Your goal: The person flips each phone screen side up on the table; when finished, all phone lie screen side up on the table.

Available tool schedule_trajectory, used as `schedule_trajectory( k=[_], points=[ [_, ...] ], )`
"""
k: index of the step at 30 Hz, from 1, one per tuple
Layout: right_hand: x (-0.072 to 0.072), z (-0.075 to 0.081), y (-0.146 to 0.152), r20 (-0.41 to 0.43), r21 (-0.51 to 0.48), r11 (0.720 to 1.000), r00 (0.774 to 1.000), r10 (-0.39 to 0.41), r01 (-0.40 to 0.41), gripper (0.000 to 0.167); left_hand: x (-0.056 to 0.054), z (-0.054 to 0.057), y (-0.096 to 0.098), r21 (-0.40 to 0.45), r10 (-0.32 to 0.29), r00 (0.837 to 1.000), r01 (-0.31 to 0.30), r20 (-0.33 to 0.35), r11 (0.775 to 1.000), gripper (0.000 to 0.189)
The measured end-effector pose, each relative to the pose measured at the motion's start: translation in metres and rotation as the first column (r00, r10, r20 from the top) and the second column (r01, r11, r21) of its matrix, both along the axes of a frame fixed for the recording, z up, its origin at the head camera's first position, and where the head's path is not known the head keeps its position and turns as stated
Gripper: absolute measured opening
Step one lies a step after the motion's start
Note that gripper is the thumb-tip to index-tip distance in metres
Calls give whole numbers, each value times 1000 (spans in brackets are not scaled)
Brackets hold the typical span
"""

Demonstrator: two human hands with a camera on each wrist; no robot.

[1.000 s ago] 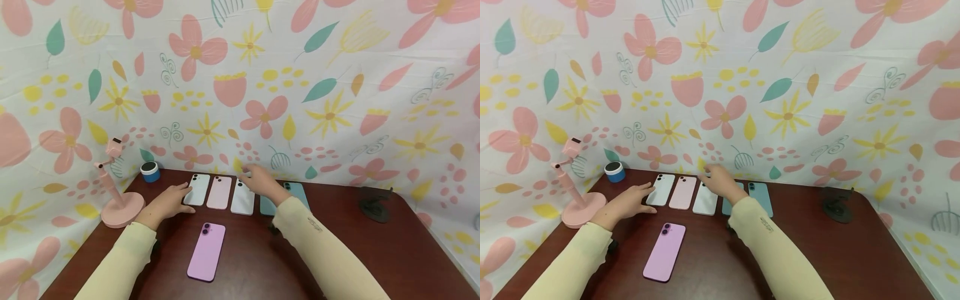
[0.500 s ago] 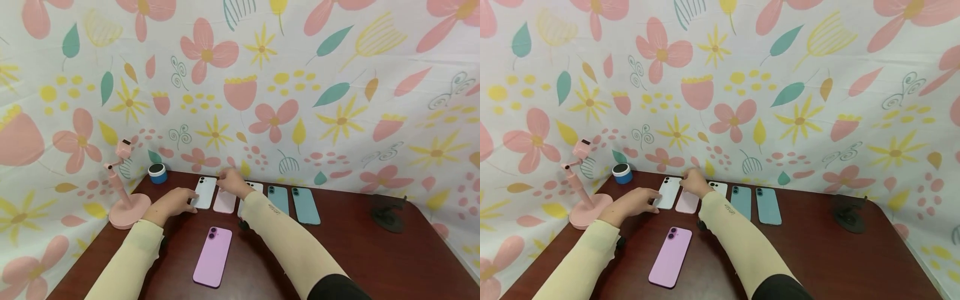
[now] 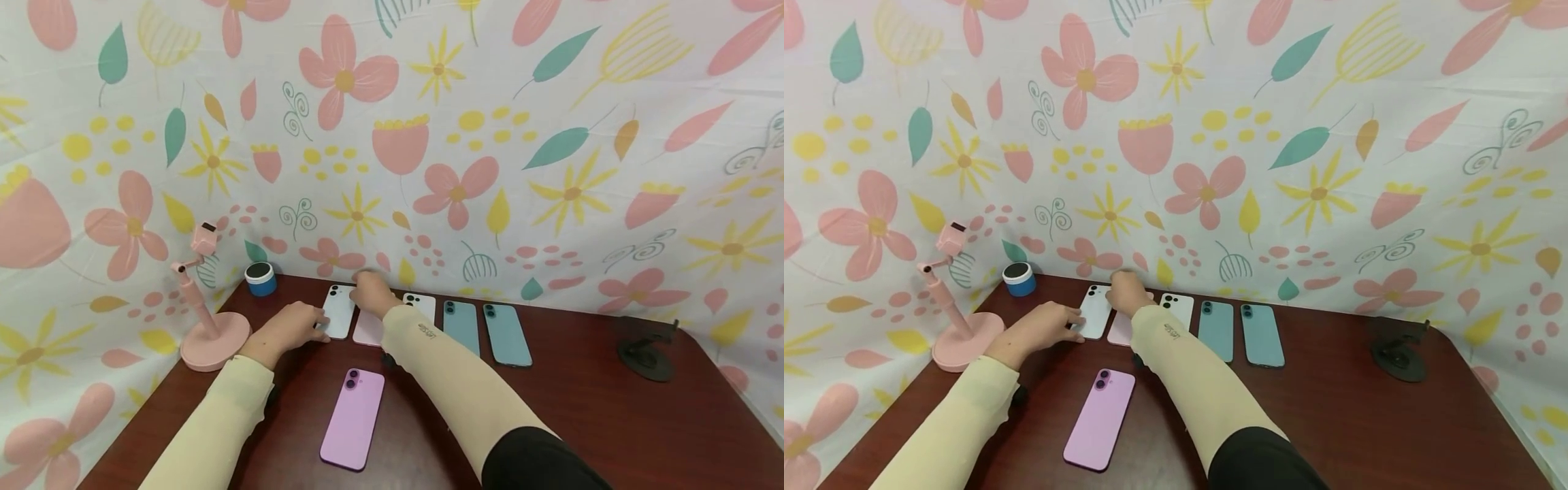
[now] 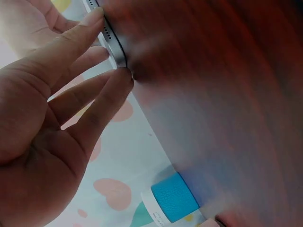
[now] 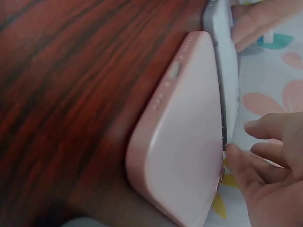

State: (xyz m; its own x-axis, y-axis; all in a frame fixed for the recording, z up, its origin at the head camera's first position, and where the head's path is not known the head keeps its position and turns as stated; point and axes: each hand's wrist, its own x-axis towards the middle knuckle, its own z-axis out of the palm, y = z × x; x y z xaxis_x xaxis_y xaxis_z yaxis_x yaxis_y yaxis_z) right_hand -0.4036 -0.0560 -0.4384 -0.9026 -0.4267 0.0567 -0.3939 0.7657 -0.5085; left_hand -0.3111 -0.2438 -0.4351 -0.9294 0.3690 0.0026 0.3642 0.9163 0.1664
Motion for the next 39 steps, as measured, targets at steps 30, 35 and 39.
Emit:
schedule_trajectory(
  k=[30,35,39],
  points=[
    [-28,-7,-10,19,229,972,998,53,-56,29,3,-8,6,-206,-174,975,143,-140,968,18],
    [-44,-23,-14,73,236,970,996,48,-64,30,5,-10,2,-249,-239,952,189,-190,950,19],
    [-59,-28,-18,84,236,970,996,44,-63,30,4,-8,-2,-242,-241,946,187,-216,952,18]
  ],
)
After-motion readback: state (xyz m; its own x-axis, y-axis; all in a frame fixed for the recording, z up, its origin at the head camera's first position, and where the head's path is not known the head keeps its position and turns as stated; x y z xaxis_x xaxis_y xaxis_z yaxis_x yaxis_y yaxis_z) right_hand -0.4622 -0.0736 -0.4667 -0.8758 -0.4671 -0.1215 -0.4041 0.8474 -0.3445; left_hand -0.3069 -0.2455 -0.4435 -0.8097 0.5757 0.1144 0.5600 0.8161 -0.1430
